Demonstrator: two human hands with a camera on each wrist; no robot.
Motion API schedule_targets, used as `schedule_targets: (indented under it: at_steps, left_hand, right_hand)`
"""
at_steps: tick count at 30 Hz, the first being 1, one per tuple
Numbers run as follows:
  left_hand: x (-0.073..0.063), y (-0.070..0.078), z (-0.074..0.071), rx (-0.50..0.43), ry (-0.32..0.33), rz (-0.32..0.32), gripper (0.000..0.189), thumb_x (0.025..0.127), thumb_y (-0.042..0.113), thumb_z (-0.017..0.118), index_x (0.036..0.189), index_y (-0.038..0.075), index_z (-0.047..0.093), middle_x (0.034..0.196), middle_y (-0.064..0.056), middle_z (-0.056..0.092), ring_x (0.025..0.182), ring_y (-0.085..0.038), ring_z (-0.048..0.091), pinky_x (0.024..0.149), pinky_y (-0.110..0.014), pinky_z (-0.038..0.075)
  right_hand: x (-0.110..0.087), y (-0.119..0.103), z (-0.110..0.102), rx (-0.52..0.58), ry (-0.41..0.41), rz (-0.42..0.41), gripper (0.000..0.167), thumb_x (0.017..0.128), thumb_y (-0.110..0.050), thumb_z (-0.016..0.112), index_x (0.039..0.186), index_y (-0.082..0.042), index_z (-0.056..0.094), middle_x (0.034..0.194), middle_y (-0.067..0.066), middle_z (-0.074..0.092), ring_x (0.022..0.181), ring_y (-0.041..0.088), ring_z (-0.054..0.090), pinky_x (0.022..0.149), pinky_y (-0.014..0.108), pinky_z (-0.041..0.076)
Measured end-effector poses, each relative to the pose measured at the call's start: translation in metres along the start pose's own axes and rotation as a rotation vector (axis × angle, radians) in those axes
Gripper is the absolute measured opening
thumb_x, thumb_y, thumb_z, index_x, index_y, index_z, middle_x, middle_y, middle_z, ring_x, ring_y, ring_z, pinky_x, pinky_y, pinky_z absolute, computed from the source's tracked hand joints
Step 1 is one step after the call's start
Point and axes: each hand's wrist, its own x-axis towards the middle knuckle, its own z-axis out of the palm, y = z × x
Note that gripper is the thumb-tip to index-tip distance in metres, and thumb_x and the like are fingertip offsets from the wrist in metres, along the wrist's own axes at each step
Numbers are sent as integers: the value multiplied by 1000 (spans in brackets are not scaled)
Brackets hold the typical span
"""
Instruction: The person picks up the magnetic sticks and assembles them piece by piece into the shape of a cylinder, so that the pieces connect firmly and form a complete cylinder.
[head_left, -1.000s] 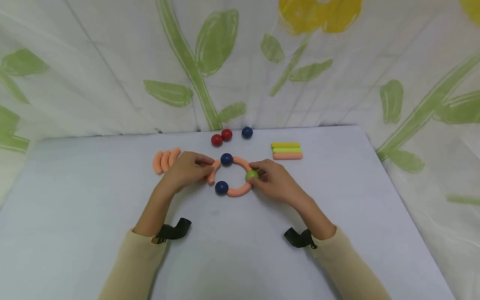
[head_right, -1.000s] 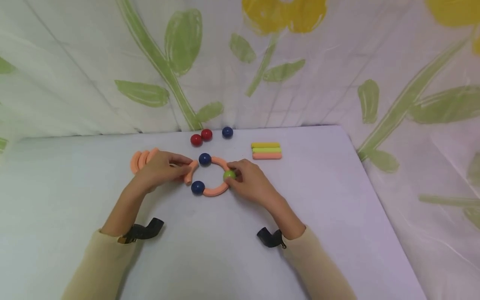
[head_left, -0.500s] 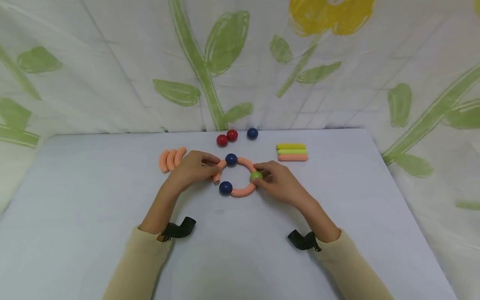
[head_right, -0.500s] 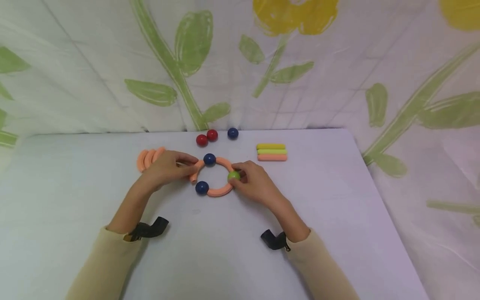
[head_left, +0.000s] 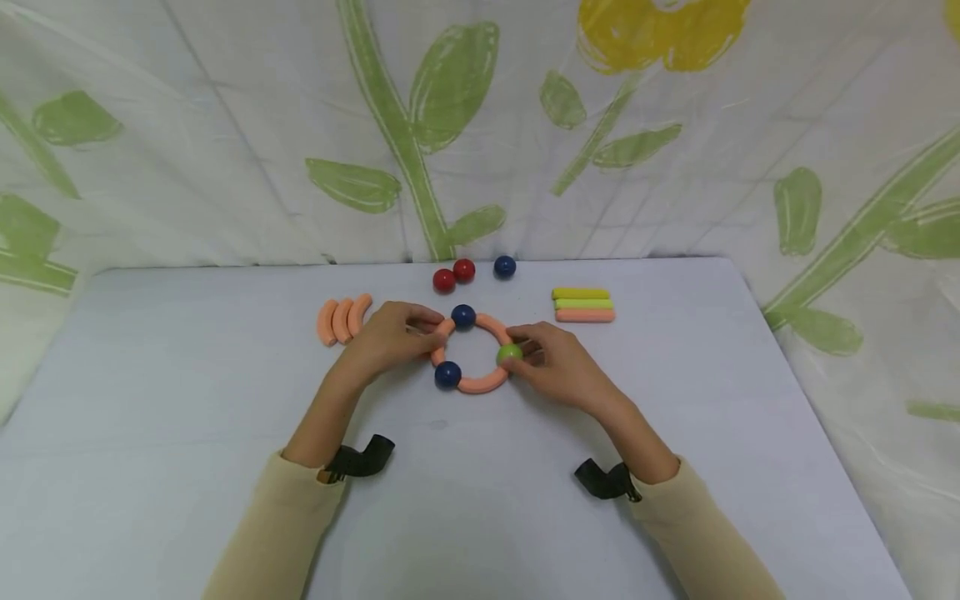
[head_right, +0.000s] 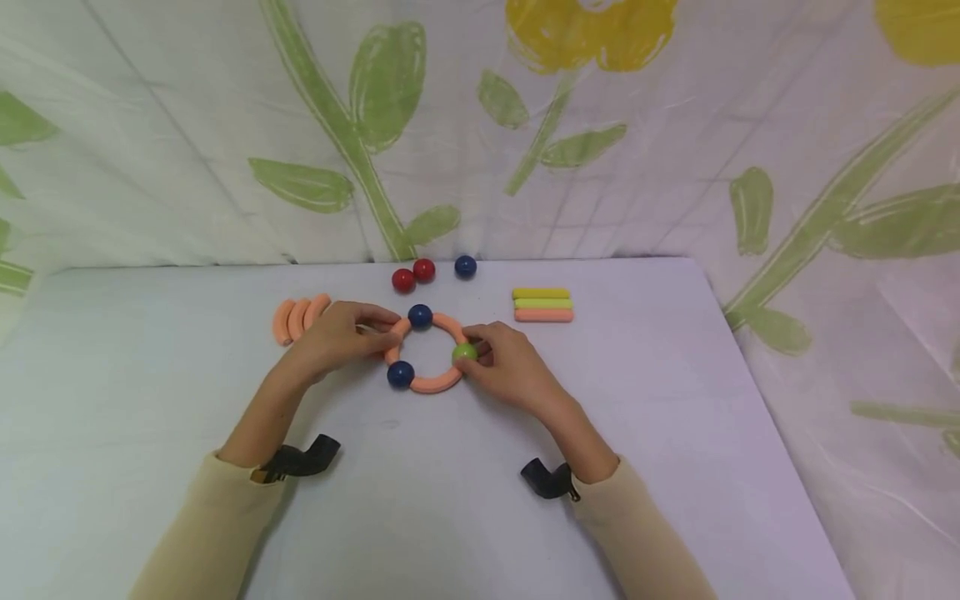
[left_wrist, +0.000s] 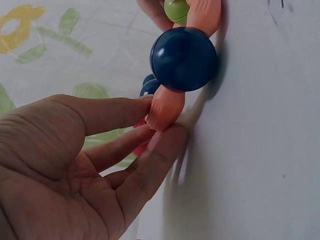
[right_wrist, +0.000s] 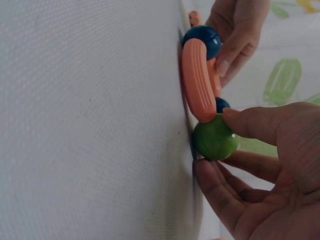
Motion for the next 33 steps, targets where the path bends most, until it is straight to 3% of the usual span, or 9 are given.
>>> schedule_targets:
  at_steps: [5, 17, 25, 33]
  left_hand:
    - [-1, 0, -2, 32, -37, 4, 42, 99, 28, 73, 135, 7, 70, 125, -15, 74, 112, -26, 67, 94, -36, 54]
    - [-5, 4, -7, 35, -121, 3, 42, 97, 23, 73, 133, 2, 65, 113, -13, 75, 88, -17, 72, 77, -25, 54]
    - [-3, 3, -4, 65, -92, -20, 39, 95, 23, 73, 130, 5, 68, 110, -10, 75, 91, -18, 71, 77, -27, 54]
    - [-1, 6, 2, 115, -67, -41, 38, 93, 24, 68, 128, 8, 69, 115, -10, 74, 98, -22, 68, 81, -31, 54]
  right_hand:
    - [1, 0, 0, -4, 6, 0, 47, 100, -22, 74, 142, -4, 64, 136, 14, 70, 116, 26, 71, 102, 44, 59]
    - [1, 0, 0, 27, 24, 4, 42, 99, -20, 75, 136, -3, 68, 128, 13, 73, 112, 25, 72, 101, 43, 60]
    - [1, 3, 4, 37, 73, -27, 47, 100, -23, 75, 141, -3, 65, 132, 15, 72, 111, 27, 74, 98, 44, 61]
    - [1, -1, 10, 12, 120, -37, 41, 99, -20, 75, 137, -5, 69, 128, 14, 76, 107, 28, 77, 95, 44, 62]
